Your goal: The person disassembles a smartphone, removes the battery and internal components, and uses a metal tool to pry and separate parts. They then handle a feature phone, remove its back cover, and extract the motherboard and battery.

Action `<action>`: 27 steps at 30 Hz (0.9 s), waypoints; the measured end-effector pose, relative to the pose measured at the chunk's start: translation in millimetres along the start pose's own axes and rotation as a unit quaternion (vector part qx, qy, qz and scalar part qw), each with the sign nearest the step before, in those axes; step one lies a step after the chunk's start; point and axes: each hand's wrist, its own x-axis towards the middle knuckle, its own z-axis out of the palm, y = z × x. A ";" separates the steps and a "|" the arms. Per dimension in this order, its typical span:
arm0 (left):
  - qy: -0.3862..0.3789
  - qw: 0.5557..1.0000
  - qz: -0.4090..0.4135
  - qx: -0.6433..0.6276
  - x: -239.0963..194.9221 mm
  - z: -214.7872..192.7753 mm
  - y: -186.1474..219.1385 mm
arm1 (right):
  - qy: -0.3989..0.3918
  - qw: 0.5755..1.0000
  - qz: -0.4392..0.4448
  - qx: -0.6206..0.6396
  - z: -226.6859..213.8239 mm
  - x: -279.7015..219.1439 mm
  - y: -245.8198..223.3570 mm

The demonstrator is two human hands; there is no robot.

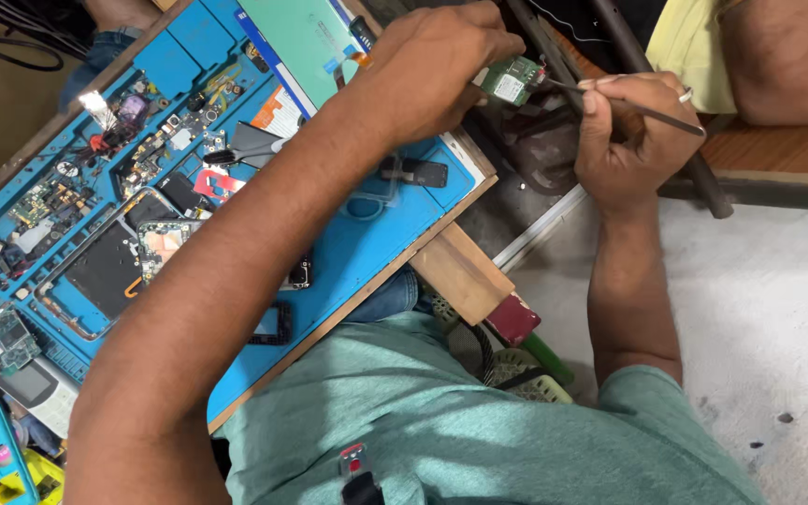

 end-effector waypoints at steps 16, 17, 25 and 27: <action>-0.021 1.000 0.019 -0.002 5.0 8.5 -4.9 | -0.015 1.000 0.022 0.006 5.6 -7.6 7.9; -0.017 1.000 0.018 -0.005 4.5 8.5 -5.8 | -0.012 1.000 0.020 0.005 6.1 -7.9 8.1; -0.008 0.998 0.003 -0.065 0.4 6.4 -11.5 | 0.010 0.998 0.058 0.029 11.8 -9.4 5.4; -0.011 0.997 0.007 -0.071 0.7 5.3 -13.3 | 0.011 0.998 0.057 0.028 11.5 -9.1 5.3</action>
